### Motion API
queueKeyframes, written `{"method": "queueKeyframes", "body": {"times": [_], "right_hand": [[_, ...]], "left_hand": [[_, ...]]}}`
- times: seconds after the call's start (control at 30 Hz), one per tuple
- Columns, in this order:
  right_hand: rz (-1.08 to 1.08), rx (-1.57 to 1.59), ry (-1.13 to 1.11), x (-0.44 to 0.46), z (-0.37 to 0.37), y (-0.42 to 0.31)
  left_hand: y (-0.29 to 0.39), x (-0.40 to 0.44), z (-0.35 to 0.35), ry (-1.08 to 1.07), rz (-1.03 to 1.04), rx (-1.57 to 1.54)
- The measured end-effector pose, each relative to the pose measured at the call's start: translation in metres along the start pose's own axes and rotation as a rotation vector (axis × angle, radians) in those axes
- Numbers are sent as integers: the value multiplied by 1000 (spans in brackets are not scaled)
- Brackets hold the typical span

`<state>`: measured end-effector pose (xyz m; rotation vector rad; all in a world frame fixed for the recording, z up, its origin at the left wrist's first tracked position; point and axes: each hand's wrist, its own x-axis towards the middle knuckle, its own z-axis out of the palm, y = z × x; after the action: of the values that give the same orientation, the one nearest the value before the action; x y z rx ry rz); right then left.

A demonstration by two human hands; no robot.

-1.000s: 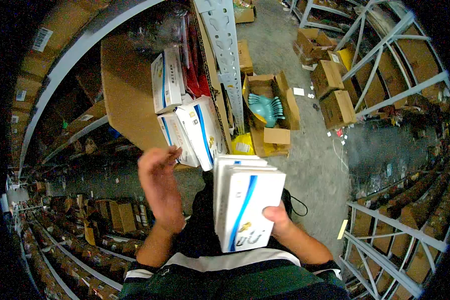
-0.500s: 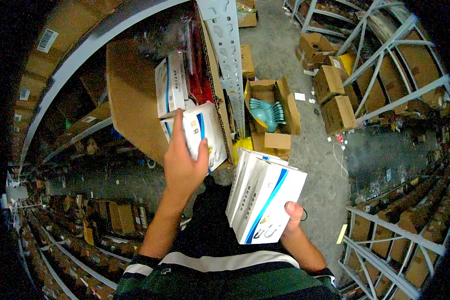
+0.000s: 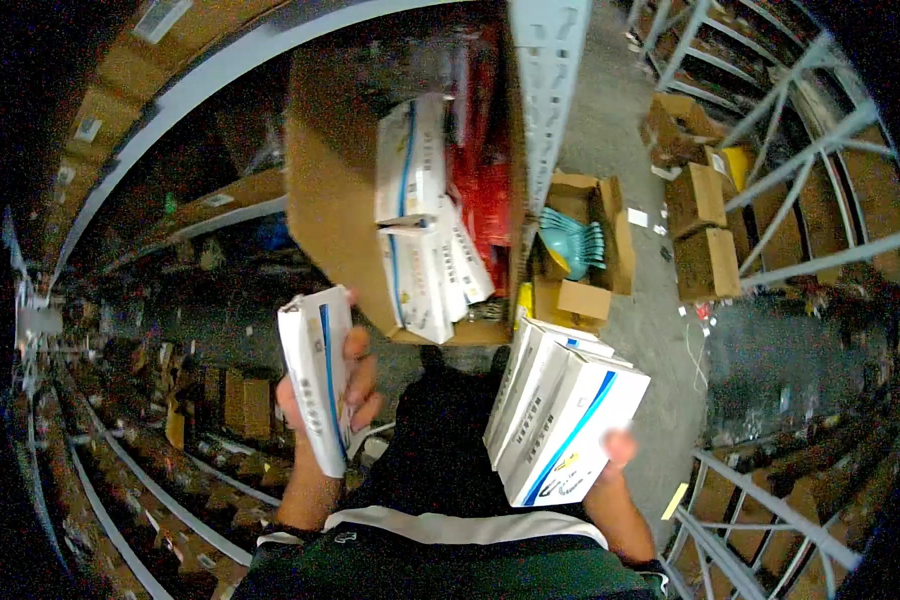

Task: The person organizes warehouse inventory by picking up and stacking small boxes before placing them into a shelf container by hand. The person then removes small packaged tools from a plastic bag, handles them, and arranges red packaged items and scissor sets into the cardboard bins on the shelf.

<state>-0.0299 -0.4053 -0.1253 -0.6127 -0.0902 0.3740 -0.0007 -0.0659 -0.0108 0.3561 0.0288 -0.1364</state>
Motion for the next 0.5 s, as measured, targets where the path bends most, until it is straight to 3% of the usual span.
{"method": "queueKeyframes", "body": {"times": [0.13,0.23,0.4,0.5], "right_hand": [[-43,24,81,0,-8,1],[-79,-15,241,0,9,0],[-133,-119,414,1,29,8],[-157,-174,497,0,37,2]], "left_hand": [[-7,-1,-12,-174,-77,-206],[-9,-11,-7,-1,4,-170],[9,-21,-39,113,13,-239],[13,-14,-45,133,-55,-26]]}}
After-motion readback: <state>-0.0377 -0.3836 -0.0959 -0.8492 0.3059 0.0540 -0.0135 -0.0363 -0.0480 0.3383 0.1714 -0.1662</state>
